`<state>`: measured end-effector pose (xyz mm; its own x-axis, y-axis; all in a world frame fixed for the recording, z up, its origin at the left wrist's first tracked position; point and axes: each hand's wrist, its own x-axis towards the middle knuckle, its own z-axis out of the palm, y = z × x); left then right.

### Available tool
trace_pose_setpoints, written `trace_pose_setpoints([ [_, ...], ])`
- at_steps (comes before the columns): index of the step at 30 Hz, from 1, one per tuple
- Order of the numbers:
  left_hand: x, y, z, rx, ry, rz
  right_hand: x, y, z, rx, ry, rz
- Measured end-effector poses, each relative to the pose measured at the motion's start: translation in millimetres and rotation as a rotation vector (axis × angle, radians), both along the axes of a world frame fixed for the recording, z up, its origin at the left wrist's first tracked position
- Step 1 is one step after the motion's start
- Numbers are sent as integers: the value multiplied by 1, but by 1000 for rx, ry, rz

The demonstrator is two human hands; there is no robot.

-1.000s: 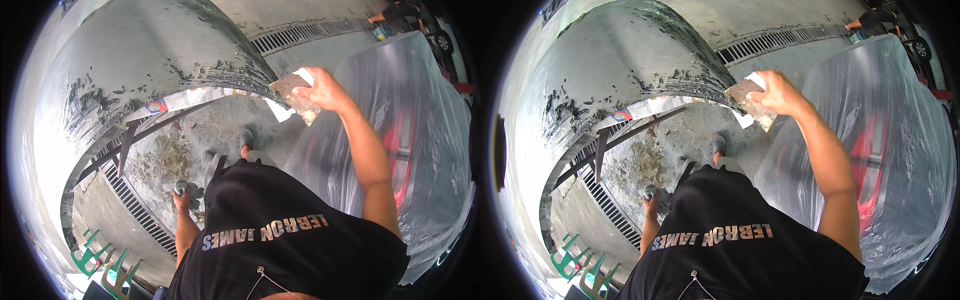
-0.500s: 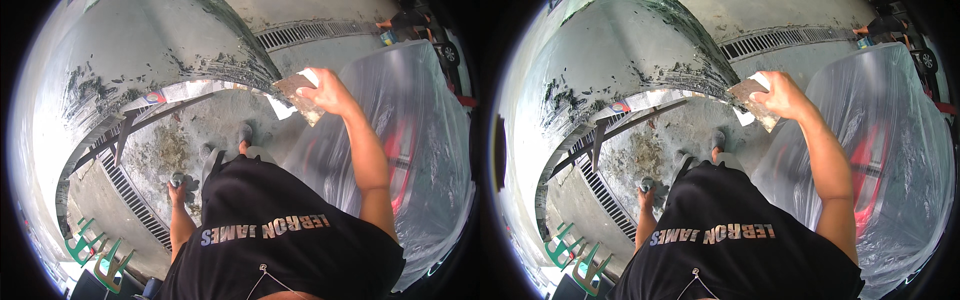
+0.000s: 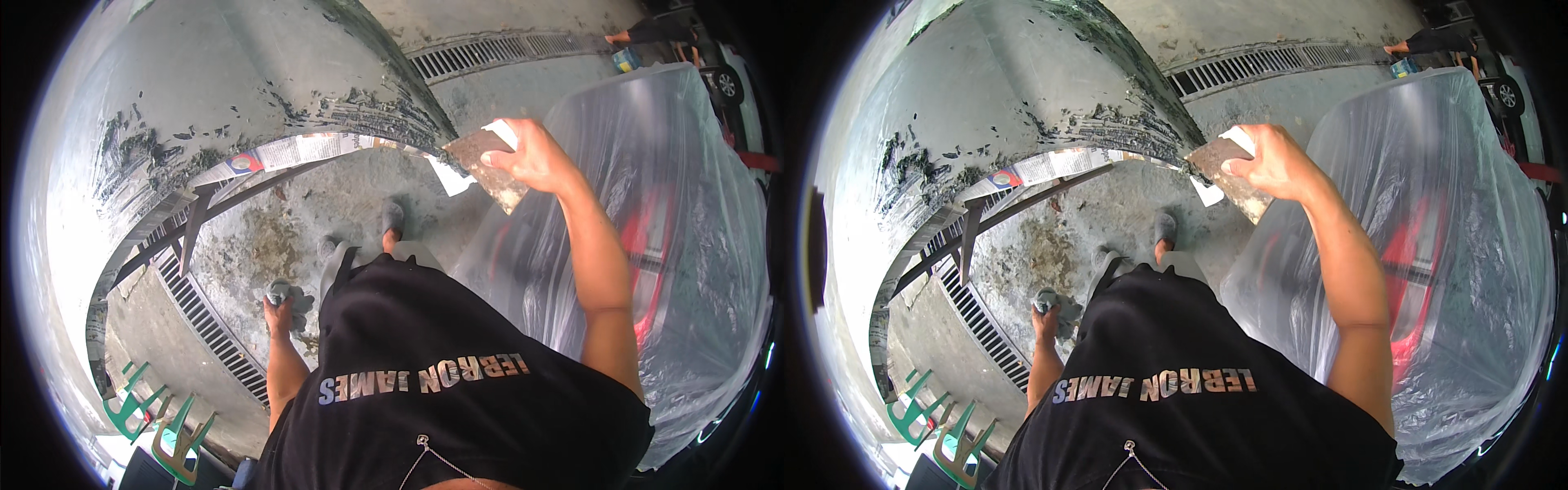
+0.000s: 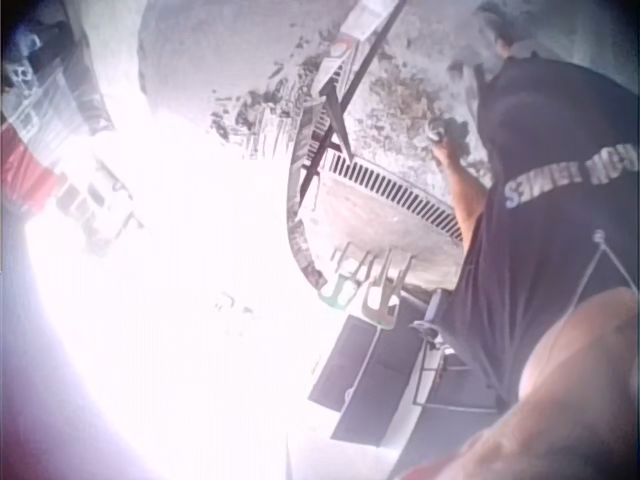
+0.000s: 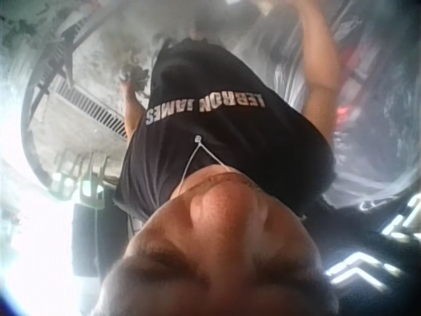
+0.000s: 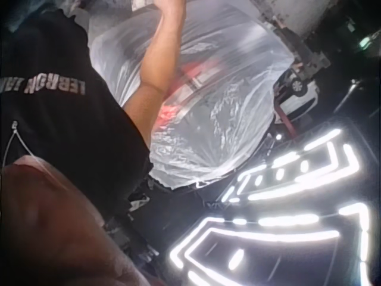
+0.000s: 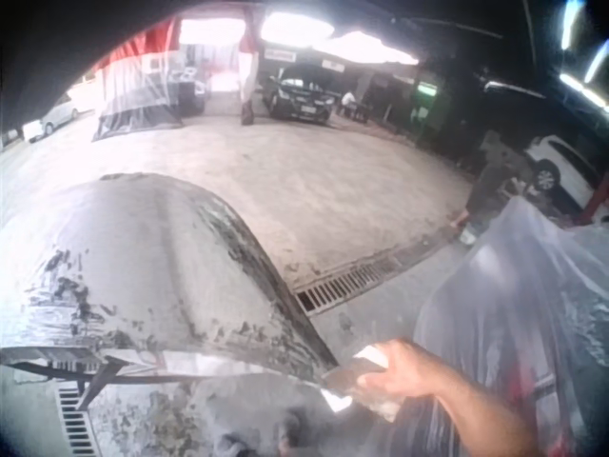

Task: The person uses a scraper to remove old paint from a curved metal car part. They repeatedly scrape the surface to lift and remove paint flakes, working across different sections of the part.

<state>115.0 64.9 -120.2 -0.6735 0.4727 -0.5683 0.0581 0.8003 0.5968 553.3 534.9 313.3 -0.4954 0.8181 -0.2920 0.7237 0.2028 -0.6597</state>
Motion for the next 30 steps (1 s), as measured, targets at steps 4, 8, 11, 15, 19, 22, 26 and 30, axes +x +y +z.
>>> trace_pose_setpoints([
  [4, 6, 31, 49, -3, -70, -55, 9, 1, 11, -77, 47, -119],
  [8, 7, 22, 43, 17, -68, 0, 6, -6, 13, 2, 64, -43],
  [11, 4, 17, 31, 21, -43, -38, 14, 2, 8, -36, 178, -100],
  [15, 4, 22, 32, -35, -8, -44, 16, 1, 0, -43, 135, -88],
  [19, 5, 35, 49, -58, -88, -26, 18, -3, -14, -75, 177, -68],
  [22, 2, 19, 35, 8, -51, -39, 13, -5, 1, -76, 138, -98],
  [26, 8, 26, 49, -7, -21, -26, 14, -10, -12, -130, 161, -60],
  [30, 16, 41, 63, -27, -45, -19, 12, -9, -8, -93, 149, -118],
])
